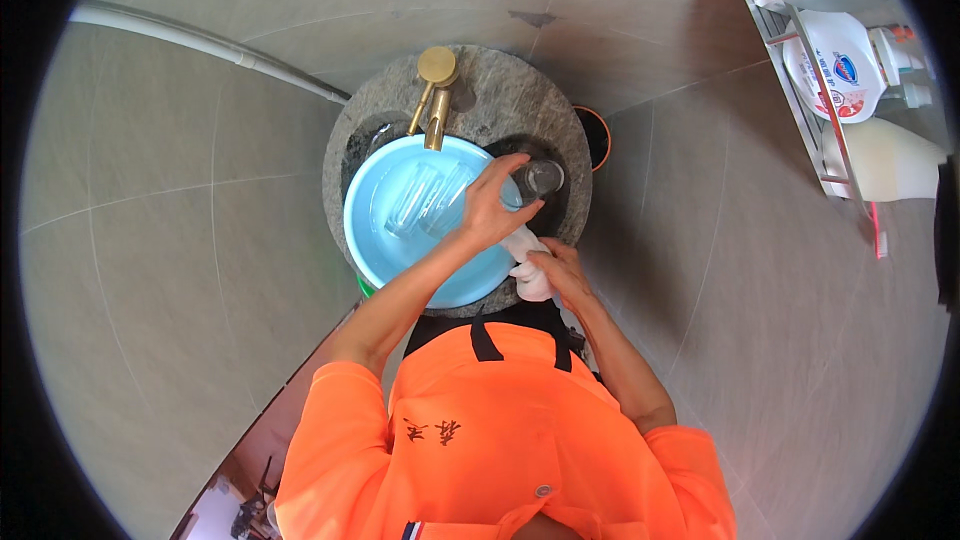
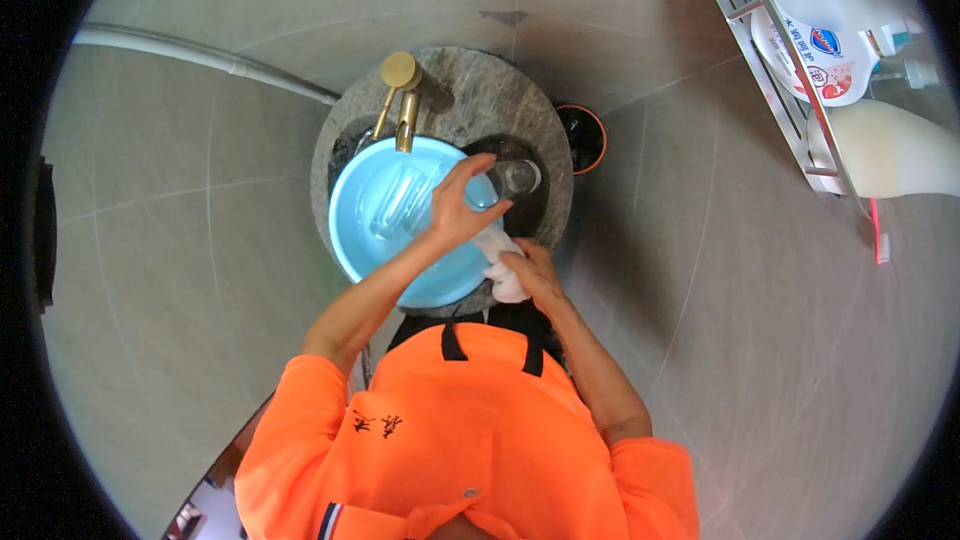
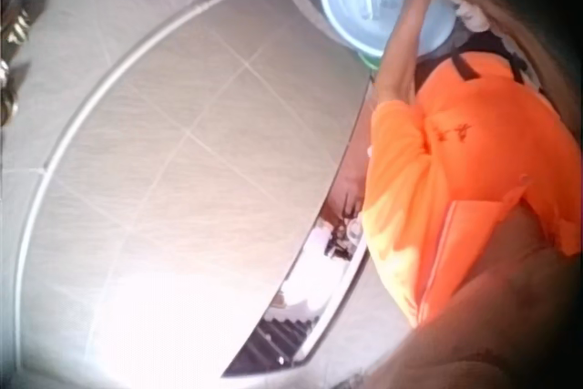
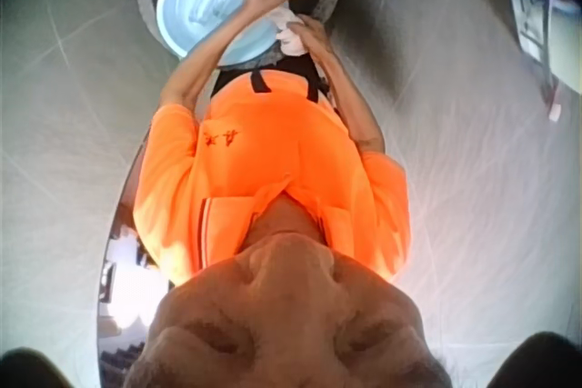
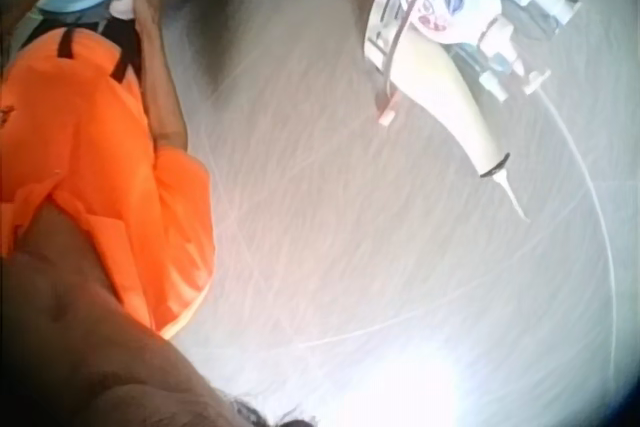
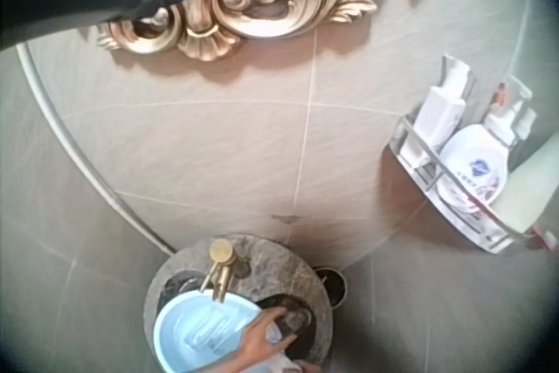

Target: The person rinses two clear drinking glasses under a running tap in a blue basin, then dries each glass with a white cloth. The person handles the glasses one at a time, wiping the exterior and interior surfaces before placing them back into the basin.

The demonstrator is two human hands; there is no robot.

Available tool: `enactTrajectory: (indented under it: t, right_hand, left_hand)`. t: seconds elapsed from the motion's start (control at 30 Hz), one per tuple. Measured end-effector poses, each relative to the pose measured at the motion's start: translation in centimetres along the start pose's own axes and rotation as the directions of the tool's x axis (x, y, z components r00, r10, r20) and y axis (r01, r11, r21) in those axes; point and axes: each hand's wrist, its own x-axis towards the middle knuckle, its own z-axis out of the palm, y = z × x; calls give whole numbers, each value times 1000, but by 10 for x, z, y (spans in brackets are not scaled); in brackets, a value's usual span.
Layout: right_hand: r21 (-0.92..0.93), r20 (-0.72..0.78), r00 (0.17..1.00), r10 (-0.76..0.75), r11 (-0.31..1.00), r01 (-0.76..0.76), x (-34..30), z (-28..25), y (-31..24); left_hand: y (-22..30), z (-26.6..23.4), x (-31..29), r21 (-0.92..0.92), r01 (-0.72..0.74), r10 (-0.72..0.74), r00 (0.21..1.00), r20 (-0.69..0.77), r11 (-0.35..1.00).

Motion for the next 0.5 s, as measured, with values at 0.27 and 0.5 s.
enactTrajectory:
  t: [0.27,0.5]
  right_hand:
    - [-35,36,987,-154,987,156,-4,1,-19]
    - [-162,304,941,-147,966,204,-20,26,-41]
  left_hand:
    - [61,-93,-36,-2,-15,15,1000,14,1000]
    - [58,-103,-75,-168,137,-139,990,-2,976]
